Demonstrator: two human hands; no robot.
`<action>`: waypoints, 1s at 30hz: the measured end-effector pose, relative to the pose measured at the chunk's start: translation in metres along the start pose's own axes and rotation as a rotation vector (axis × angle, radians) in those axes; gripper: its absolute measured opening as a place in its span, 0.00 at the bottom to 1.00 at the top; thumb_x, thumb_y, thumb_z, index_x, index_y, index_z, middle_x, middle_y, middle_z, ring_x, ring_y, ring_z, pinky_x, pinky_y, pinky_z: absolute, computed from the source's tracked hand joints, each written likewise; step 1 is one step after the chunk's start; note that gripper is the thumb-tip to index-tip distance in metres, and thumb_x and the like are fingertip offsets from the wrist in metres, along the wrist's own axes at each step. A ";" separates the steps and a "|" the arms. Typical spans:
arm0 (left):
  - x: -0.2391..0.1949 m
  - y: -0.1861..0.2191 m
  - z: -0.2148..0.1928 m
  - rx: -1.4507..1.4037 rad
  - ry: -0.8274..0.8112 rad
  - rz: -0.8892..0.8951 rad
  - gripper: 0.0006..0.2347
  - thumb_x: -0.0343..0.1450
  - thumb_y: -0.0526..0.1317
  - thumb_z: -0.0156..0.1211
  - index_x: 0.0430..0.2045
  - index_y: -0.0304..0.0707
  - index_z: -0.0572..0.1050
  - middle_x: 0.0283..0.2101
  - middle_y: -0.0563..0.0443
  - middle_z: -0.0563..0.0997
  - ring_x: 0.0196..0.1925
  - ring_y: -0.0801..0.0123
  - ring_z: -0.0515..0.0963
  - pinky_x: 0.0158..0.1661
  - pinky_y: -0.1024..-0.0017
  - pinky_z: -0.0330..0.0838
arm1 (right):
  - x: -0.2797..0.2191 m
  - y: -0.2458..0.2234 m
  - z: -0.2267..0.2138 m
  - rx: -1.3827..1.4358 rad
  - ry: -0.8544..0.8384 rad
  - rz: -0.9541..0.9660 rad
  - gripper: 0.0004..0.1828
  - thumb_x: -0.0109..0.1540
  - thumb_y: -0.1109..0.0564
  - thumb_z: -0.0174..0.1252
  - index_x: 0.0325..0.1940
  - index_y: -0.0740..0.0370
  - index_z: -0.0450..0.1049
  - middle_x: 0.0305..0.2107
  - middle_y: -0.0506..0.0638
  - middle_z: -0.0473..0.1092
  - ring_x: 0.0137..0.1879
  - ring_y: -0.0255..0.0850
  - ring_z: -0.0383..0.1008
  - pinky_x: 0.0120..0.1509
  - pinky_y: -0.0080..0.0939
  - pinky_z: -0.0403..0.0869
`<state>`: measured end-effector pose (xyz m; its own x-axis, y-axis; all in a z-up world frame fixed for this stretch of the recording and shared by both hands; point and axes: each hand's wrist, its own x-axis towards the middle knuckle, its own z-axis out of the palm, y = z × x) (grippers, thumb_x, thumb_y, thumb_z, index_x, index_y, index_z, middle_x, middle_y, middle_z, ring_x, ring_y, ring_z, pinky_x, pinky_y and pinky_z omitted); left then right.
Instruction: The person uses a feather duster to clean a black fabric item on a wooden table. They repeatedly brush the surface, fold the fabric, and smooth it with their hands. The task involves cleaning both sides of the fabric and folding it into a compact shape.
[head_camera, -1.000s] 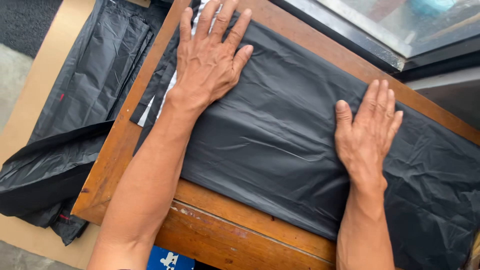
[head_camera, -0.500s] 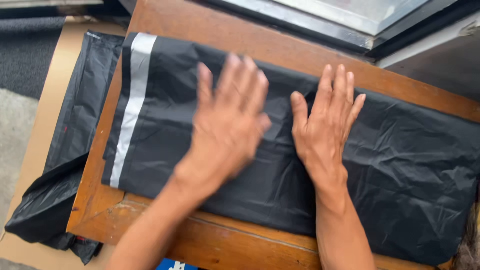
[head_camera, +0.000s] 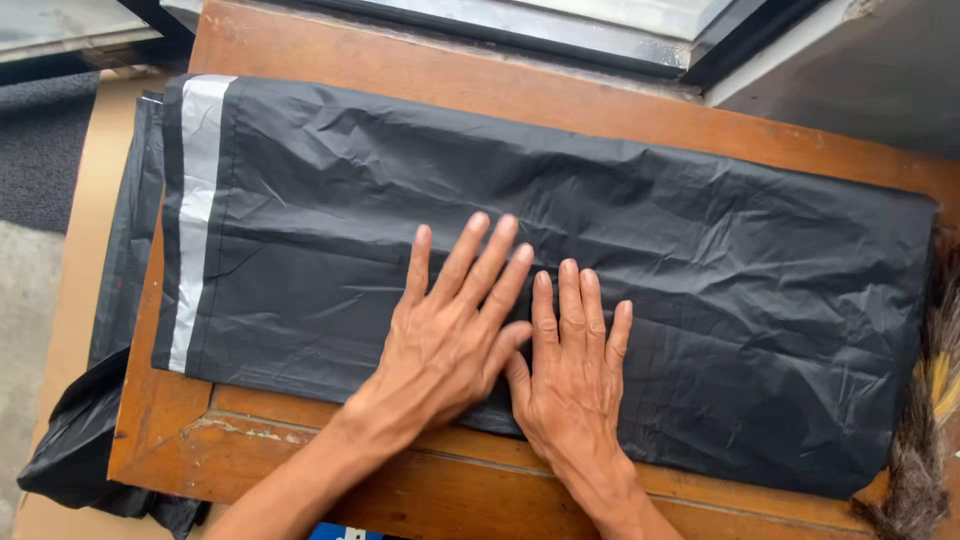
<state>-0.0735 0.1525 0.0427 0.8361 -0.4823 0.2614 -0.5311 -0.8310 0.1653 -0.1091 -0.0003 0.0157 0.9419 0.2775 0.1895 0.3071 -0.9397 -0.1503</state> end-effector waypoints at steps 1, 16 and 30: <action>-0.005 0.009 -0.008 -0.058 -0.014 -0.012 0.27 0.73 0.50 0.50 0.63 0.32 0.59 0.68 0.35 0.55 0.71 0.48 0.52 0.66 0.43 0.38 | 0.000 0.001 0.001 0.025 0.037 0.003 0.35 0.65 0.42 0.46 0.70 0.63 0.53 0.68 0.60 0.50 0.74 0.53 0.48 0.76 0.63 0.44; -0.045 0.032 0.017 -0.025 -0.134 0.017 0.36 0.70 0.66 0.28 0.63 0.36 0.57 0.69 0.40 0.54 0.72 0.55 0.51 0.67 0.48 0.39 | -0.013 0.030 -0.005 0.132 0.030 -0.035 0.33 0.67 0.41 0.38 0.69 0.64 0.54 0.67 0.57 0.53 0.74 0.50 0.50 0.76 0.57 0.50; -0.031 0.065 0.010 0.088 -0.149 -0.058 0.29 0.68 0.51 0.49 0.62 0.33 0.58 0.69 0.37 0.54 0.71 0.51 0.51 0.64 0.39 0.41 | -0.061 0.134 -0.046 -0.083 0.088 0.324 0.36 0.73 0.41 0.37 0.73 0.75 0.60 0.68 0.79 0.53 0.73 0.76 0.50 0.67 0.77 0.30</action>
<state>-0.1331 0.1105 0.0357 0.8794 -0.4636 0.1087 -0.4732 -0.8763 0.0908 -0.1317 -0.1529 0.0287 0.9721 -0.0528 0.2286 -0.0215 -0.9903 -0.1374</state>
